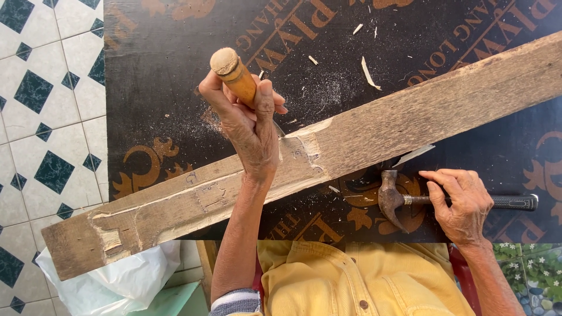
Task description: The person uses a chisel and hammer to carve a groove into a wooden plank. They repeatedly strike the chisel to remove wood shavings and occasionally clear debris by hand.
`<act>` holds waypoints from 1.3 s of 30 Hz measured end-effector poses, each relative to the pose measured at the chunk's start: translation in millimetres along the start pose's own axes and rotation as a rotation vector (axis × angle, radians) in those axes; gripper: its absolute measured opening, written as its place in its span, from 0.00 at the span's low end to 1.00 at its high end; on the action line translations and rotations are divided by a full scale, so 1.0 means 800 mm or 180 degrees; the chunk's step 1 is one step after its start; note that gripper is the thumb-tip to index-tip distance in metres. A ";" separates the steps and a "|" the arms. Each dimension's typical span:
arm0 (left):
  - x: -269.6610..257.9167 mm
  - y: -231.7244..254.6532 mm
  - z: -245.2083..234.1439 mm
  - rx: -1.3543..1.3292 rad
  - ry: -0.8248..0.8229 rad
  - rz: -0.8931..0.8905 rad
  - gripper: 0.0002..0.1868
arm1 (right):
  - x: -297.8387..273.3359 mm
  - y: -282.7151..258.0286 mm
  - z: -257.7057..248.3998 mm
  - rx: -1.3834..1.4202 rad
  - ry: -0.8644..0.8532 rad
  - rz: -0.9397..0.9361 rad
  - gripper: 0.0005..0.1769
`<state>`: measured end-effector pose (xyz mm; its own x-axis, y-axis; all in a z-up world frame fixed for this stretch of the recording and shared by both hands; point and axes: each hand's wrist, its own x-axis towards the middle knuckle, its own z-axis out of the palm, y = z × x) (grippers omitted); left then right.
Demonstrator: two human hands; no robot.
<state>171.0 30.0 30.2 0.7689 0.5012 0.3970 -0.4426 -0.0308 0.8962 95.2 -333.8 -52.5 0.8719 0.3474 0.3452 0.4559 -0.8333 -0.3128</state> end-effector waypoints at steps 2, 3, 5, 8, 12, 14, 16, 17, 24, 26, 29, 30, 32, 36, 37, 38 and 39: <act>-0.001 -0.001 0.000 -0.0186 -0.0011 -0.0058 0.18 | -0.003 0.003 0.002 -0.0006 -0.0003 -0.0006 0.08; -0.002 -0.002 -0.001 -0.0180 -0.0010 -0.0063 0.18 | -0.004 0.003 0.002 0.0000 -0.0010 -0.0004 0.08; -0.004 -0.002 -0.003 -0.0068 -0.0039 -0.0012 0.19 | -0.004 0.003 0.002 -0.0034 -0.0021 0.0019 0.08; -0.005 0.001 0.000 -0.0255 -0.0063 0.0060 0.18 | -0.004 0.004 0.003 -0.0026 0.0007 -0.0006 0.08; -0.003 0.006 0.003 -0.0196 0.0005 0.0054 0.16 | -0.004 0.003 0.002 -0.0036 0.0009 -0.0010 0.08; -0.004 0.008 0.003 -0.0124 0.0000 0.0047 0.16 | -0.005 0.003 0.002 0.0010 -0.0022 0.0033 0.08; -0.004 0.008 0.003 -0.0105 -0.0003 0.0053 0.16 | -0.004 0.003 0.002 0.0027 -0.0016 0.0032 0.08; -0.004 0.009 0.003 -0.0087 -0.0002 0.0060 0.16 | -0.004 0.002 0.001 0.0043 -0.0009 0.0027 0.08; -0.004 0.016 0.002 -0.0043 -0.0049 0.0099 0.16 | -0.004 0.003 0.001 0.0002 0.0000 0.0009 0.08; -0.005 0.015 0.002 -0.0015 0.0017 0.0099 0.17 | -0.004 0.003 0.002 0.0019 0.0005 0.0028 0.08; -0.006 0.009 0.004 -0.0067 0.0026 0.0154 0.16 | -0.005 0.004 0.003 -0.0004 0.0014 -0.0003 0.08; -0.006 0.008 0.003 -0.0072 0.0025 0.0157 0.16 | -0.004 0.004 0.003 -0.0008 0.0018 -0.0003 0.08; -0.007 0.008 0.002 -0.0168 0.0005 0.0138 0.16 | -0.002 0.002 0.002 0.0048 0.0055 -0.0026 0.08; -0.005 0.013 0.002 0.0005 -0.0016 0.0385 0.14 | 0.006 -0.010 -0.007 0.0025 0.0131 -0.0103 0.08; -0.007 0.014 0.001 0.0046 -0.0047 0.0354 0.13 | 0.004 -0.012 -0.009 -0.0082 0.0076 -0.0087 0.08; -0.005 0.012 0.002 0.0066 -0.0080 0.0367 0.11 | 0.007 -0.010 -0.008 -0.0202 0.0067 -0.0083 0.08; -0.002 0.013 0.003 0.0011 -0.0105 0.0532 0.11 | 0.009 -0.008 -0.005 -0.0227 0.0235 -0.0127 0.08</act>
<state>166.0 27.1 39.4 0.6995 0.4603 0.5467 -0.5640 -0.1143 0.8179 97.4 -327.5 -44.4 0.8365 0.3506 0.4211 0.4738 -0.8488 -0.2345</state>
